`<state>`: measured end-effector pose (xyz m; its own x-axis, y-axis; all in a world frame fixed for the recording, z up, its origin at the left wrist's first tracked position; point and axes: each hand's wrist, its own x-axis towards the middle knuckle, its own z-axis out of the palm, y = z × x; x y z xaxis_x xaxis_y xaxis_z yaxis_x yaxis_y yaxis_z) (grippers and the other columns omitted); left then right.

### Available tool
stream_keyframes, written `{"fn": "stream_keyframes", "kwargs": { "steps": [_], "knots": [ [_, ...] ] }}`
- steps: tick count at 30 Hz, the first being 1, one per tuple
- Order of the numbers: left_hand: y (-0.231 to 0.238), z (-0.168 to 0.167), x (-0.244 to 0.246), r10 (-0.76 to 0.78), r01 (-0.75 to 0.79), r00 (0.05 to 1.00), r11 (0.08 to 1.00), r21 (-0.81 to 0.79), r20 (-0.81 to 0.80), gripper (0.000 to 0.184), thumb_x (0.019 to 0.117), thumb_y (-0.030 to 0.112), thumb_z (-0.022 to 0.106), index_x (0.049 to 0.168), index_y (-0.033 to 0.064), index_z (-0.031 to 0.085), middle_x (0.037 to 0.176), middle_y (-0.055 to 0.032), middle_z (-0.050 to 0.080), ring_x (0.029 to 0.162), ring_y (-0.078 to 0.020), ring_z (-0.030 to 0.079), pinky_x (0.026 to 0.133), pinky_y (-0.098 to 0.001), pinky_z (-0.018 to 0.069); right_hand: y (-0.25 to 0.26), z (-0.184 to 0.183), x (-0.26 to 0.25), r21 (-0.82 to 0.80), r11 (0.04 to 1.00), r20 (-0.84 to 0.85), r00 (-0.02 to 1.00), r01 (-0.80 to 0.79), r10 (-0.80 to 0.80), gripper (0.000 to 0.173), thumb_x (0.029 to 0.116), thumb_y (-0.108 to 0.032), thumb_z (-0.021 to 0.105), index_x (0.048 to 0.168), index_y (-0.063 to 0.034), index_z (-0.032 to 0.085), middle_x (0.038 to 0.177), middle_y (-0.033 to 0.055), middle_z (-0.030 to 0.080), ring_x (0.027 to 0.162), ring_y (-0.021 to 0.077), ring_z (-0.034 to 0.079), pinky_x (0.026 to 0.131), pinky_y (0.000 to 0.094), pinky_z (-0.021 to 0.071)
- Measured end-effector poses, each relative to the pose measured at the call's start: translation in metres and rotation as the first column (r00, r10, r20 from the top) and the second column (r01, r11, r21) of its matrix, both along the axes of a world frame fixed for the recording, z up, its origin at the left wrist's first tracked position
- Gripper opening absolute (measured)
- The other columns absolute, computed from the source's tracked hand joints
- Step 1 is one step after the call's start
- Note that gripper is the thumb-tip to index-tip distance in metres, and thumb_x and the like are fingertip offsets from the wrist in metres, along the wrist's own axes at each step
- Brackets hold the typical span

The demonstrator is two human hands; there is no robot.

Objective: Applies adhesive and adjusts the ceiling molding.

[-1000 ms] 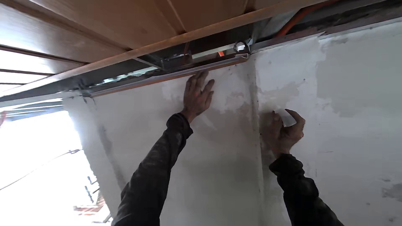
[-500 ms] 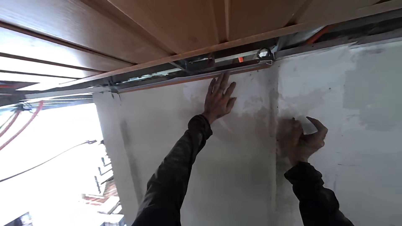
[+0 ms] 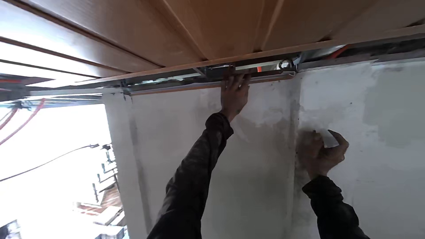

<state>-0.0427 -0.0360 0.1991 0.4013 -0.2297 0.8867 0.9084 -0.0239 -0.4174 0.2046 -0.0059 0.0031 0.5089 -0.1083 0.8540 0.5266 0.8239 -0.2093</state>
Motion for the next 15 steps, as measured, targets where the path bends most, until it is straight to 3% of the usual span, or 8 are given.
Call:
{"fn": "stream_keyframes", "kwargs": {
  "steps": [5, 8, 11, 15],
  "knots": [
    [0.006, 0.008, 0.004, -0.049, 0.049, 0.999, 0.998, 0.049, 0.002, 0.025, 0.0957, 0.014, 0.067, 0.117, 0.0187, 0.078, 0.127, -0.0050, 0.073, 0.124, -0.0311, 0.063, 0.103, -0.0495, 0.0449, -0.004, 0.002, -0.001, -0.015, 1.000, -0.003, 1.000, -0.016, 0.016, 0.042, 0.1030, -0.017, 0.060, 0.124, 0.0189, 0.053, 0.106, 0.0307, 0.068, 0.093, 0.0198, 0.072, 0.084, 0.0287, 0.0575],
    [0.003, 0.011, 0.002, -0.046, 0.046, 0.999, 0.999, -0.007, 0.007, 0.023, 0.0968, 0.018, 0.067, 0.116, 0.0196, 0.078, 0.127, -0.0067, 0.072, 0.130, -0.0353, 0.059, 0.105, -0.0547, 0.0430, -0.011, 0.002, -0.004, -0.043, 0.998, 0.005, 0.999, -0.052, 0.052, 0.043, 0.1028, -0.015, 0.060, 0.127, 0.0198, 0.052, 0.110, 0.0309, 0.068, 0.095, 0.0198, 0.072, 0.086, 0.0286, 0.0582],
    [0.004, 0.016, 0.005, -0.052, 0.051, 0.999, 0.997, -0.065, -0.015, 0.021, 0.1005, 0.023, 0.063, 0.115, 0.0149, 0.076, 0.123, -0.0108, 0.073, 0.124, -0.0355, 0.063, 0.107, -0.0537, 0.0439, -0.005, 0.000, -0.001, -0.040, 0.998, -0.013, 0.999, -0.046, 0.046, 0.042, 0.1010, -0.014, 0.060, 0.126, 0.0185, 0.053, 0.105, 0.0272, 0.069, 0.089, 0.0157, 0.072, 0.080, 0.0265, 0.0587],
    [0.005, 0.019, 0.004, -0.094, 0.090, 0.995, 0.992, -0.093, -0.037, 0.020, 0.1008, 0.019, 0.062, 0.112, 0.0085, 0.074, 0.115, -0.0136, 0.074, 0.118, -0.0368, 0.066, 0.111, -0.0540, 0.0421, 0.000, 0.000, -0.001, -0.034, 0.999, -0.029, 0.999, -0.025, 0.024, 0.039, 0.0995, -0.013, 0.061, 0.125, 0.0157, 0.055, 0.102, 0.0247, 0.071, 0.084, 0.0152, 0.072, 0.077, 0.0271, 0.0586]
  ]
}}
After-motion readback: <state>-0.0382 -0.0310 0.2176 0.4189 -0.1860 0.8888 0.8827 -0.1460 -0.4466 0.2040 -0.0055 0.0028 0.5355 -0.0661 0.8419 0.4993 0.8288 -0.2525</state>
